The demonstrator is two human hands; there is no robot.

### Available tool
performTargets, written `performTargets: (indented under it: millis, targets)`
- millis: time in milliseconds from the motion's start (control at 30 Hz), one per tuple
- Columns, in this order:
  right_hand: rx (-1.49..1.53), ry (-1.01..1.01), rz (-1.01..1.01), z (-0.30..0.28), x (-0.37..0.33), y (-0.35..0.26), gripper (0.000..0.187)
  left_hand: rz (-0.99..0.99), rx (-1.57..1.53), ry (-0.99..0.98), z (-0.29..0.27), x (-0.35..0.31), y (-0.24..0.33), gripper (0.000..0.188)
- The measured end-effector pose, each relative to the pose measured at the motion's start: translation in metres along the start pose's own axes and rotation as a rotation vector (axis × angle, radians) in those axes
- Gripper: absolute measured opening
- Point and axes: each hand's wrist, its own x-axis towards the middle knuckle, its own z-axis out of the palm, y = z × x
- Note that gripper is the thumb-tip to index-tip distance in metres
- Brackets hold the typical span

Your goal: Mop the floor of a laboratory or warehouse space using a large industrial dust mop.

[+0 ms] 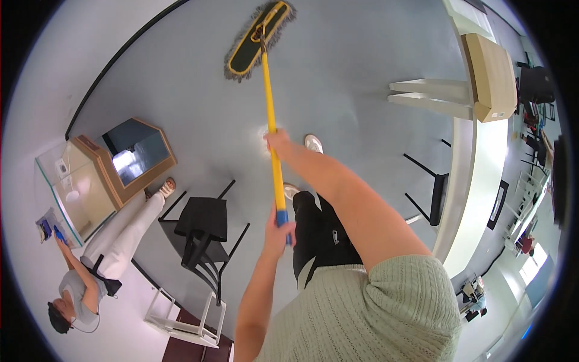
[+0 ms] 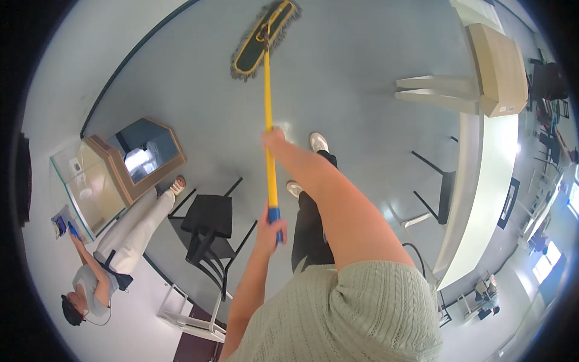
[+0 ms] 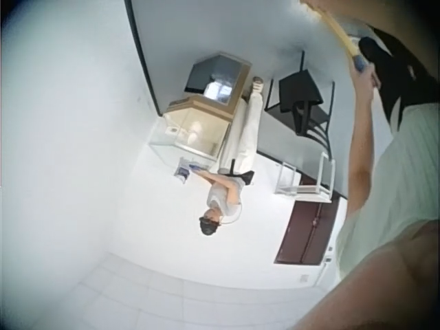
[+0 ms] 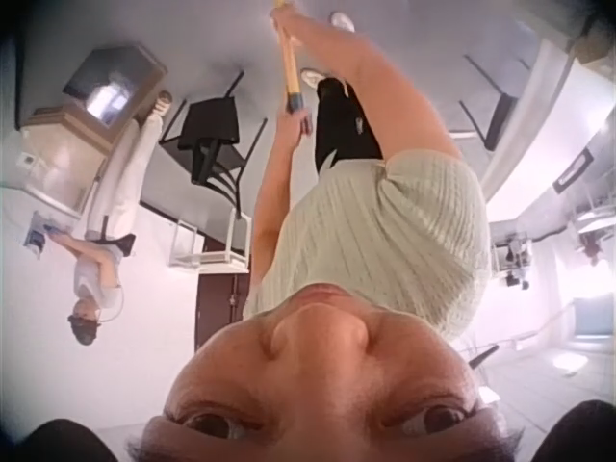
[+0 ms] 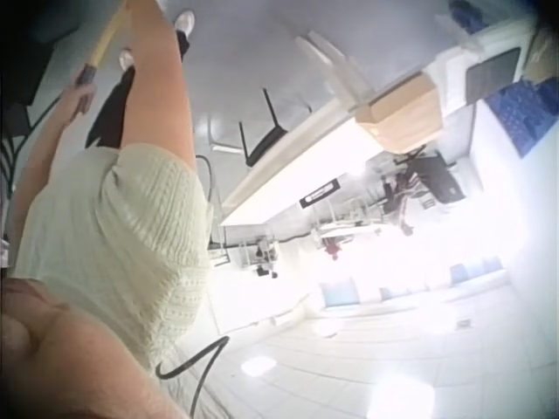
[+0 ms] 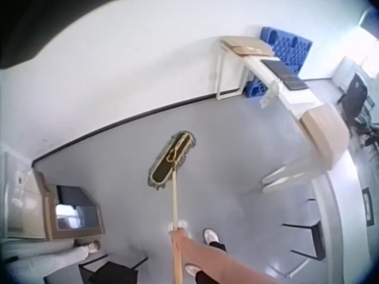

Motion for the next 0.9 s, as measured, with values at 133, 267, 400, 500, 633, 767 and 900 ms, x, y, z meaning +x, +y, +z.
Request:
performTargets:
  millis: [133, 267, 400, 500, 633, 767, 900]
  targets:
    - [-0.219, 0.159, -0.191, -0.067, 0.071, -0.14, 0.025, 0.086, -0.122, -0.088, 0.102, 0.094, 0.108, 0.076]
    - [-0.315, 0.135, -0.265, -0.136, 0.101, -0.2, 0.029, 0.09, -0.008, -0.107, 0.177, 0.139, 0.143, 0.07]
    - [-0.139, 0.117, -0.276, -0.179, 0.109, -0.164, 0.033, 0.086, 0.172, -0.048, 0.201, 0.142, 0.107, 0.07]
    - [-0.008, 0.156, -0.272, -0.177, 0.092, -0.106, 0.035, 0.052, 0.272, -0.054, 0.167, 0.131, 0.05, 0.078]
    - [-0.181, 0.211, -0.195, -0.161, 0.046, -0.026, 0.046, -0.067, 0.436, -0.049, 0.124, 0.078, -0.004, 0.089]
    - [-0.169, 0.138, -0.175, -0.139, -0.024, 0.056, 0.048, -0.053, 0.603, -0.037, 0.069, 0.018, -0.07, 0.088]
    - [-0.11, 0.209, -0.138, -0.1, -0.083, 0.162, 0.056, -0.118, 0.795, -0.006, 0.002, -0.064, -0.129, 0.084]
